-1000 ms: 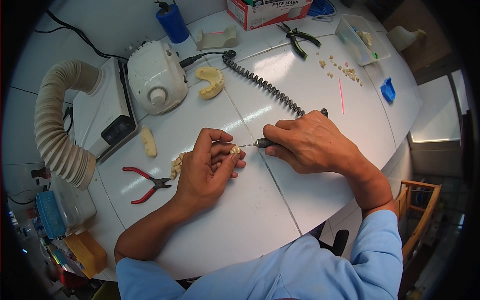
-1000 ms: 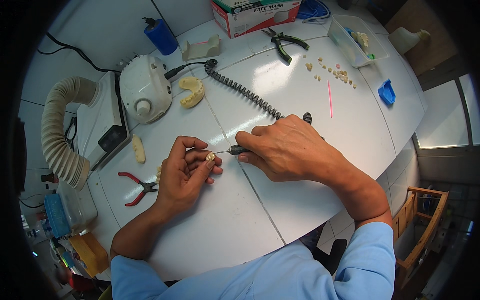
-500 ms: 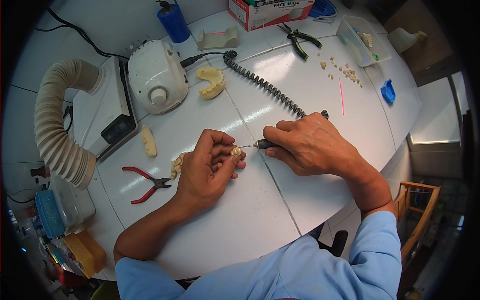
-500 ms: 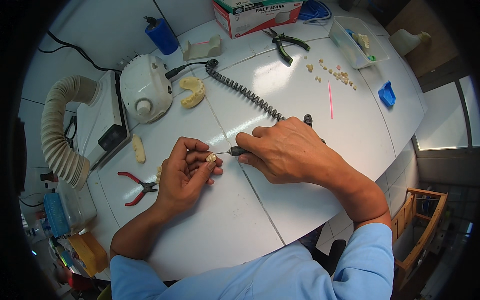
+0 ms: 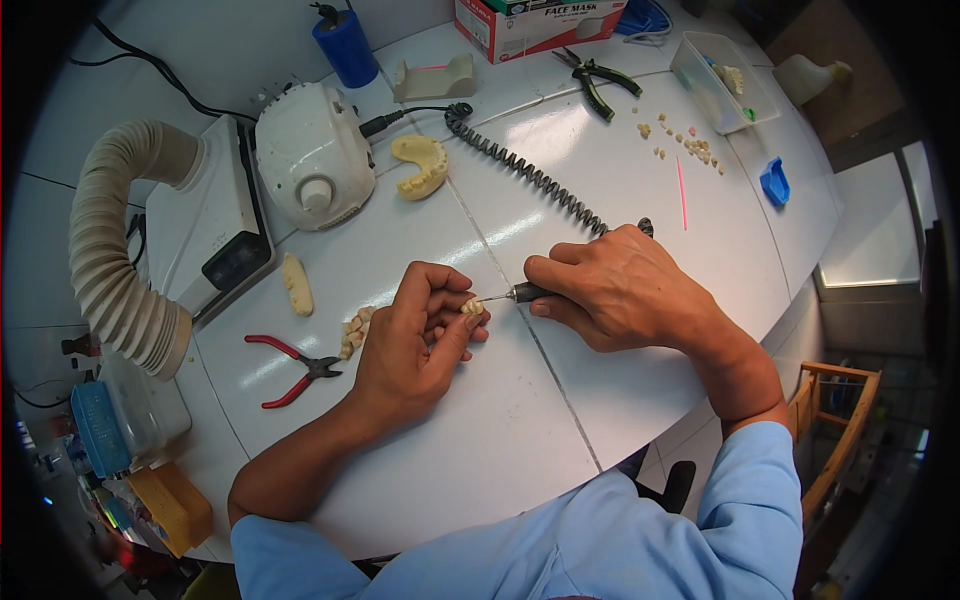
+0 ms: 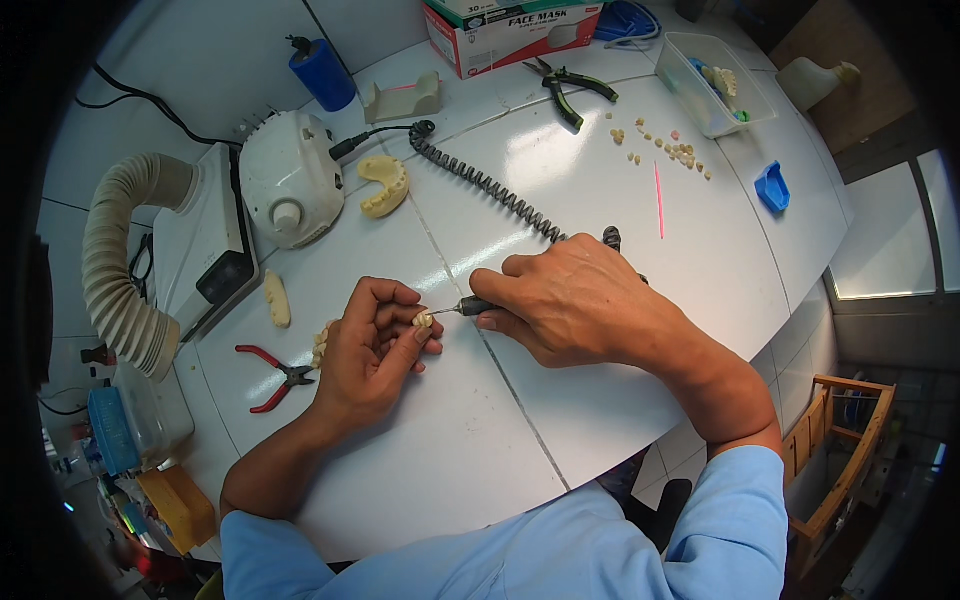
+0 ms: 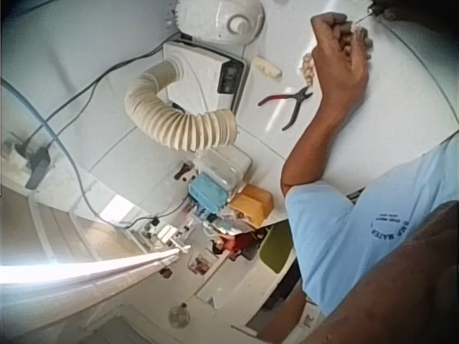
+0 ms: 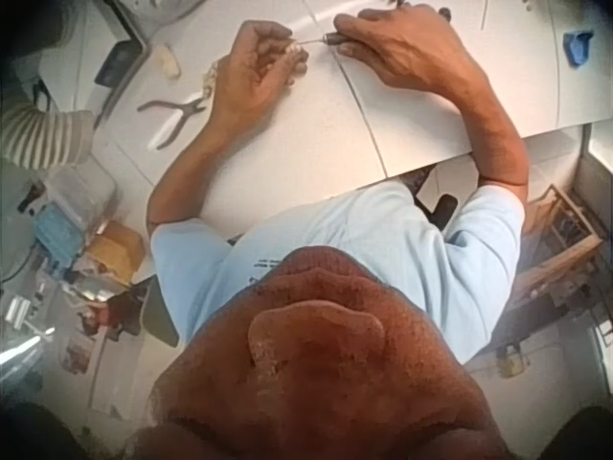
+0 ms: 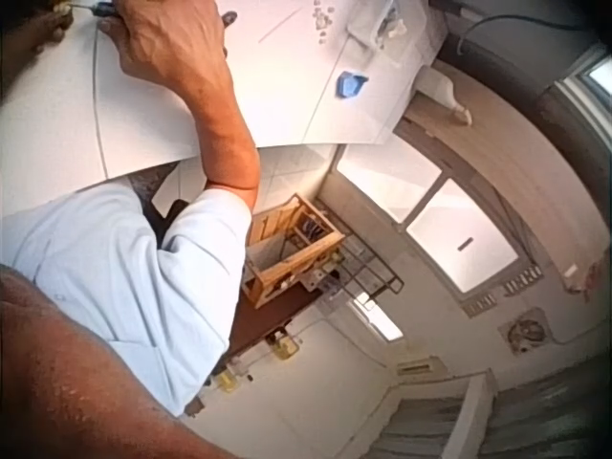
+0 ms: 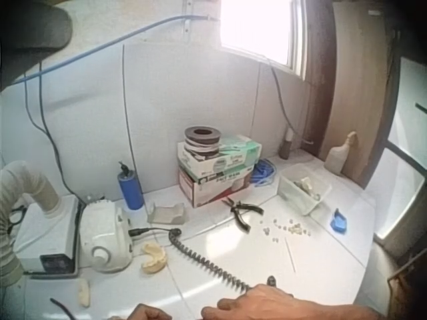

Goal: Polishing a small dental crown or prosthetic component using a handheld rotary tool.

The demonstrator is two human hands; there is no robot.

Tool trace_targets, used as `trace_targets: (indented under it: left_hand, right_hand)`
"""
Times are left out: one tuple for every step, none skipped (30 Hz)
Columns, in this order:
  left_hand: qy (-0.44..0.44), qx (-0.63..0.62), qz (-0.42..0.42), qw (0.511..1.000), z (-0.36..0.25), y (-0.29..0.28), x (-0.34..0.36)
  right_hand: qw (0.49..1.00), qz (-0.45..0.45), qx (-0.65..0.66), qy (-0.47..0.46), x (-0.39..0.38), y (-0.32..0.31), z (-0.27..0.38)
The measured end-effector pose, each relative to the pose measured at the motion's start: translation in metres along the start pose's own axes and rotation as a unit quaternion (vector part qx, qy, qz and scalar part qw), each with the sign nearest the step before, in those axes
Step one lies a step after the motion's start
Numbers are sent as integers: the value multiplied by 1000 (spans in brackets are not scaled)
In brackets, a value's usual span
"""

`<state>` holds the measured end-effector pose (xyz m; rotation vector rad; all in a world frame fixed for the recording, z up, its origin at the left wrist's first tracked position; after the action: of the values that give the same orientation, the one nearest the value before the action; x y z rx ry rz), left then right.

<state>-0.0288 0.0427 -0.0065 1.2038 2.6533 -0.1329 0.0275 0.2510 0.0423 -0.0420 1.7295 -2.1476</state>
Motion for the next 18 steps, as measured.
trace_targets:
  left_hand:
    - [0,0,0,1000,0,0,0]
    - [-2,-1,2,1000,0,0,0]
    - [-4,-1,4,1000,0,0,0]
    - [-4,-1,5,1000,-1,1,0]
    - [-5,0,7,1000,-2,1,-1]
    - [-7,1,10,1000,-2,2,-1]
    - [-8,1,10,1000,-2,1,-1]
    - [-9,5,9,1000,-3,1,0]
    - [-11,9,7,1000,-2,1,0]
    - [-11,9,7,1000,-2,1,0]
    - [-4,11,3,1000,-1,1,0]
    - [4,12,-1,1000,-1,1,0]
    - [3,12,0,1000,-1,1,0]
    - [-1,12,3,1000,-2,1,0]
    - [-5,12,7,1000,-1,1,0]
    - [-6,12,7,1000,-1,1,0]
    - [-3,12,10,1000,0,1,0]
    - [0,11,13,1000,1,1,0]
  right_hand:
    - [1000,0,0,0,0,0,1]
    - [1000,4,1,8,1,1,1]
    - [1000,7,3,15,1,1,1]
    - [1000,7,2,16,0,1,0]
    - [1000,6,4,5,0,0,0]
    - [1000,4,5,-6,-1,-1,0]
    - [1000,4,6,-6,0,0,1]
    - [1000,5,6,5,0,1,2]
    - [1000,7,6,15,1,2,1]
    - [1000,7,6,16,1,1,1]
    - [1000,12,3,8,0,0,1]
    - [1000,16,0,0,0,0,1]
    - [1000,16,0,0,0,0,1]
    - [1000,18,-2,6,1,1,1]
    - [1000,19,-4,11,1,2,1]
    - [1000,19,-3,11,1,2,1]
    - [1000,12,-3,6,0,2,1]
    - [1000,5,-3,2,0,2,2]
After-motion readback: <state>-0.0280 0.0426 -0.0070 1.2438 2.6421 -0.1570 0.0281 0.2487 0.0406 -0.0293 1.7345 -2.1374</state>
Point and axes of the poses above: each hand's wrist, its own x-axis towards the middle knuckle, its own y-axis out of the palm, z = x × y, the point moved 5 cm from there along x, towards the middle knuckle, and after that the axes turned 7 degrees about -x, right-handed, at the moved point
